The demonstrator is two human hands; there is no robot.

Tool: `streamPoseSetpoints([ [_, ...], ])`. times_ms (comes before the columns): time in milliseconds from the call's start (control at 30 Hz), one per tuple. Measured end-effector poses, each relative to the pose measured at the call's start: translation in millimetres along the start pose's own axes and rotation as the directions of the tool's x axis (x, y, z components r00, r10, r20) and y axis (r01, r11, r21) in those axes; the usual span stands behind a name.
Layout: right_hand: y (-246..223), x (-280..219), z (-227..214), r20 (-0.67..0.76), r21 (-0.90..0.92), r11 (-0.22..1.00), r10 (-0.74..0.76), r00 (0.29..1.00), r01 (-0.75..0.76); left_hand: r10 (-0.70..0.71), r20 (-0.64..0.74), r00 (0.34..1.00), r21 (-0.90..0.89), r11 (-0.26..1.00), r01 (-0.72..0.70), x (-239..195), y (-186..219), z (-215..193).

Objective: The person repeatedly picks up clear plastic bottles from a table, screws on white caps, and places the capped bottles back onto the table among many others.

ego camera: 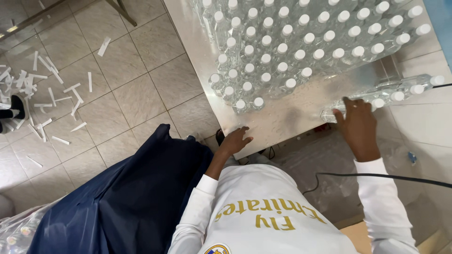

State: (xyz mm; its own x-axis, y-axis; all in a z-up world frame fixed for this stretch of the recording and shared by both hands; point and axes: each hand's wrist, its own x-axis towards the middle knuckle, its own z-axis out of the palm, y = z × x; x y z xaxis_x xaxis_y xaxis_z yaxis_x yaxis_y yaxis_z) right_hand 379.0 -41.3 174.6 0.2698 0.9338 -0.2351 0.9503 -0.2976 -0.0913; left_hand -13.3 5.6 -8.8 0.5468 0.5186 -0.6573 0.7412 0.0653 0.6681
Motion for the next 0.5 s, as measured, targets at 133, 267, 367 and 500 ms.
streamPoseSetpoints([
  [133,-60,38,9,-0.232,0.011,0.984,-0.171,0.958,0.178,0.105,0.002,0.995,-0.036,0.994,-0.104,6,-2,11],
  [267,-107,81,37,-0.006,0.110,0.972,-0.208,0.978,0.207,0.220,-0.024,0.975,-0.139,0.965,-0.221,-8,35,11],
  [367,-113,96,59,0.052,0.067,0.974,-0.222,0.974,0.218,0.416,-0.261,0.871,-0.181,0.866,-0.467,-38,86,-4],
  [500,-112,87,60,0.124,0.167,0.967,-0.213,0.969,0.191,0.619,-0.508,0.599,0.001,0.696,-0.718,-49,117,-3],
])
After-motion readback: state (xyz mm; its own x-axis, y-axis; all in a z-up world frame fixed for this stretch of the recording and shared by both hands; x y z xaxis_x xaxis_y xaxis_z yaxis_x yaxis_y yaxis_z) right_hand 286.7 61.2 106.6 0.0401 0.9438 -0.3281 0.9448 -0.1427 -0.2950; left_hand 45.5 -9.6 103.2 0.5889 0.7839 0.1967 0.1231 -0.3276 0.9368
